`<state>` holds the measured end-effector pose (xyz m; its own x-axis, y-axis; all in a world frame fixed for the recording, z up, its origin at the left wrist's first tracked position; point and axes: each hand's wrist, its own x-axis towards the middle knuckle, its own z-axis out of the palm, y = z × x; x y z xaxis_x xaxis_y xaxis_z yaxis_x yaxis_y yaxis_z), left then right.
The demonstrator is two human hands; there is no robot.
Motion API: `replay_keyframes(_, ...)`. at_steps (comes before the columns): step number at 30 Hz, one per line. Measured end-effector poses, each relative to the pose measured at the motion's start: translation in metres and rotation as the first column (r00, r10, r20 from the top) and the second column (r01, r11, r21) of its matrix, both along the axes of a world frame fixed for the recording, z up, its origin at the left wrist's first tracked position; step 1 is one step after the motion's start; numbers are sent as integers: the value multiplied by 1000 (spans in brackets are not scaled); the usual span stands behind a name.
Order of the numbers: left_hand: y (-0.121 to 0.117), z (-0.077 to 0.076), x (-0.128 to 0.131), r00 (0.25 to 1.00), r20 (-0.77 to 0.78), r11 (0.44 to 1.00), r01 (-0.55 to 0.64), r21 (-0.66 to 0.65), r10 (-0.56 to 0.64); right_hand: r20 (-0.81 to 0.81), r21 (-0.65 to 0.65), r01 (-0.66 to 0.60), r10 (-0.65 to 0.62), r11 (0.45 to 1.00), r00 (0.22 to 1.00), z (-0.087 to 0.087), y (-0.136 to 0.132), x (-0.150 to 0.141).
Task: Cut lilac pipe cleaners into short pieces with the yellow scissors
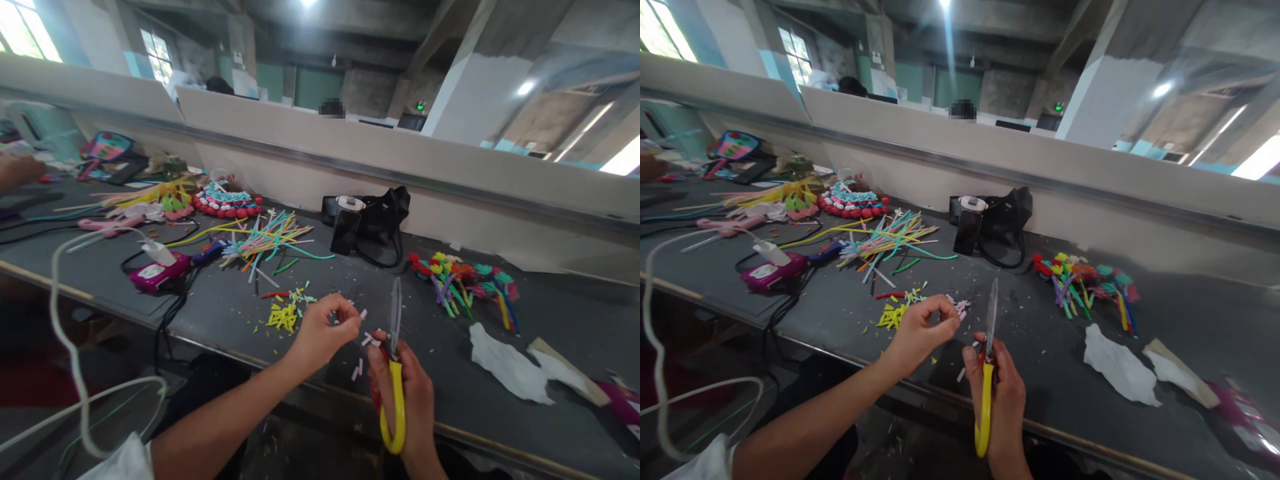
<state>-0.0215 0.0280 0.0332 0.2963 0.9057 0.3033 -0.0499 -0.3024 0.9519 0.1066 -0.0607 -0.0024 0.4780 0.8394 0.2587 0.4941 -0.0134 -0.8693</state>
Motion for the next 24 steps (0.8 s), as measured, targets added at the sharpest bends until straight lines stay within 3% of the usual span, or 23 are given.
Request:
replay_keyframes(2, -3, -2, 1, 980, -188, 959, -6, 284, 62, -87, -14, 2, -4, 1000, 996, 1, 0, 4)
replay_keyframes(5, -9, -8, 4, 922, -364, 816, 104, 568, 135, -175, -20, 40, -42, 999, 984, 7, 2, 6)
replay_keyframes(8, -13, -14, 7, 873, -444, 716, 178, 675, 202, -214, -14, 80, -81, 997, 973, 15, 3, 4)
replay_keyframes(11, -16, -16, 8, 862, -452, 693, 183, 698, 228, -211, 16, 106, -100, 994, 972, 20, 2, 1)
replay_keyframes(14, -16, -13, 8, 882, -450, 786, 177, 592, 140, -216, 52, 94, -81, 994, 973, 18, 2, 1)
replay_keyframes(16, -14, -10, 8, 898, -439, 905, 196, 378, -11, -219, 65, 88, -72, 994, 973, 15, 2, 2)
replay_keyframes(18, -10, -9, 6, 903, -385, 966, 242, 89, -191, -178, 71, 84, -70, 994, 982, 13, 3, 4)
replay_keyframes(21, -5, -9, 5, 893, -277, 930, 306, -205, -355, -49, 105, 62, -57, 993, 997, 13, 3, 4)
replay_keyframes(24, -3, -11, 5, 891, -214, 893, 328, -309, -401, 58, 153, 45, -54, 987, 997, 14, 1, 3)
